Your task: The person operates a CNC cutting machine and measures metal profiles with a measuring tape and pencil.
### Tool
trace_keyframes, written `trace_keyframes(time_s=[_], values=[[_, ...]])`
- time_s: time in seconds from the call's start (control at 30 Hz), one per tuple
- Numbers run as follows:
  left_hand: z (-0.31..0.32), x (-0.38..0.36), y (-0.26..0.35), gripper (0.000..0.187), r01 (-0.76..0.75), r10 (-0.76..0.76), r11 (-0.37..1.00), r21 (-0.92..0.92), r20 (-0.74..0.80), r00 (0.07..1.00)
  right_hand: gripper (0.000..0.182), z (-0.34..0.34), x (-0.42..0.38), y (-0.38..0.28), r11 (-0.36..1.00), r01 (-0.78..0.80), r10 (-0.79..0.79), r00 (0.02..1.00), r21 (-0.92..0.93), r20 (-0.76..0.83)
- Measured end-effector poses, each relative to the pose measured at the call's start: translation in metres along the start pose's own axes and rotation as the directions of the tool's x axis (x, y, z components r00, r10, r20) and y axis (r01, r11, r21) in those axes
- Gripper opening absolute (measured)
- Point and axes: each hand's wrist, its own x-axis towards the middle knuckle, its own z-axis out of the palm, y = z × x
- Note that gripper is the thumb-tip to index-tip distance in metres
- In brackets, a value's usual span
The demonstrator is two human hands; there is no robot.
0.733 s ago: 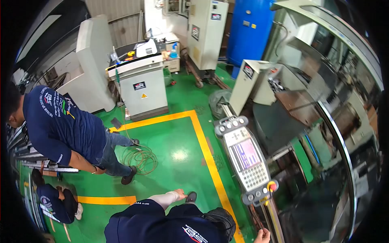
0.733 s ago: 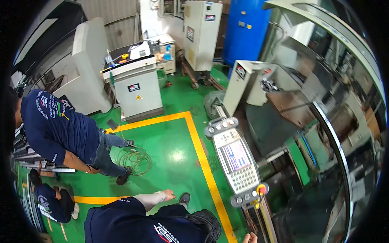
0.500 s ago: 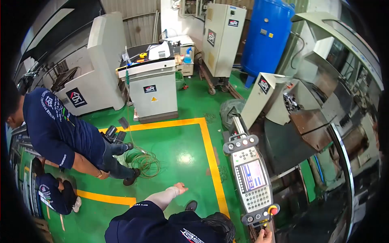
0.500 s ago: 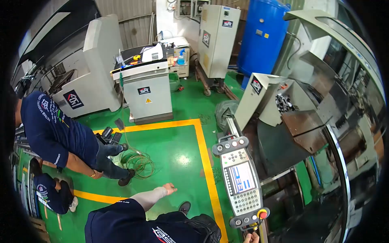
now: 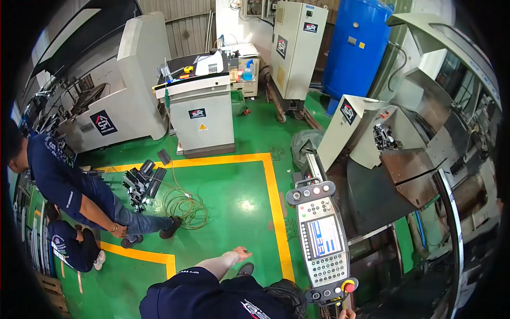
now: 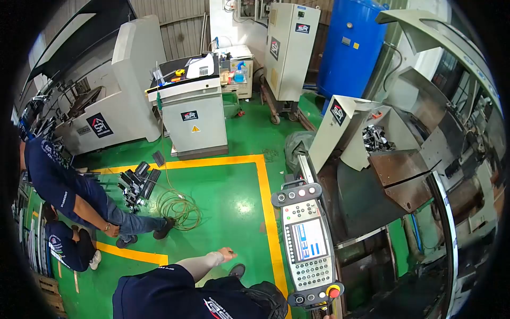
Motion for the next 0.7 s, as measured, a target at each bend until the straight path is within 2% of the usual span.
trace_keyframes(time_s=[0.07,0.17,0.33,0.43,0.47,0.5,0.53,0.57,0.6,0.63,0.67,0.7], values=[[0.002,0.000,0.013,0.063,0.010,-0.010,1.000,-0.021,0.034,0.999,0.029,-0.003,0.007,0.006,1.000,-0.004,0.005,1.000,0.022,-0.016],[-0.006,0.005,0.025,0.064,-0.066,0.065,0.997,0.043,0.022,0.998,0.029,0.002,0.019,0.008,0.998,0.061,-0.062,0.996,-0.005,-0.065],[-0.030,0.023,0.027,0.061,-0.007,0.008,1.000,0.027,-0.022,1.000,0.026,0.012,0.036,-0.021,0.996,0.080,-0.083,0.993,-0.037,-0.087],[-0.042,0.047,0.003,0.060,-0.021,0.020,0.999,-0.035,-0.013,1.000,0.037,0.016,0.050,-0.019,0.979,0.131,-0.147,0.984,-0.160,-0.096],[-0.049,0.058,0.000,0.060,-0.048,0.049,0.998,-0.041,0.017,0.999,0.034,0.018,0.072,0.007,0.981,0.182,-0.186,0.981,-0.064,-0.055],[-0.058,0.059,0.010,0.066,0.044,-0.036,0.988,-0.149,0.061,0.997,0.031,0.016,0.082,0.046,0.976,0.215,-0.214,0.976,0.020,-0.049],[-0.069,0.054,0.030,0.073,0.135,-0.109,0.963,-0.233,0.119,0.987,0.033,0.017,0.086,0.038,0.975,0.219,-0.220,0.966,-0.024,-0.134],[-0.076,0.053,0.046,0.083,0.127,-0.084,0.923,-0.364,0.134,0.988,0.042,0.006,0.086,0.002,0.981,0.142,-0.159,0.979,-0.130,-0.131],[-0.082,0.055,0.067,0.092,0.132,-0.065,0.861,-0.491,0.151,0.986,0.043,-0.004,0.095,-0.018,0.970,0.173,-0.199,0.968,-0.170,-0.151],[-0.084,0.061,0.089,0.099,0.101,-0.008,0.807,-0.582,0.160,0.987,0.045,-0.018,0.115,-0.016,0.913,0.286,-0.341,0.926,-0.290,-0.162],[-0.084,0.065,0.112,0.106,0.082,0.033,0.734,-0.674,0.157,0.987,0.051,-0.031,0.126,-0.051,0.925,0.224,-0.283,0.945,-0.308,-0.164],[-0.083,0.061,0.138,0.107,0.045,0.074,0.684,-0.728,0.131,0.989,0.058,-0.046,0.152,-0.042,0.881,0.302,-0.376,0.914,-0.364,-0.153]])
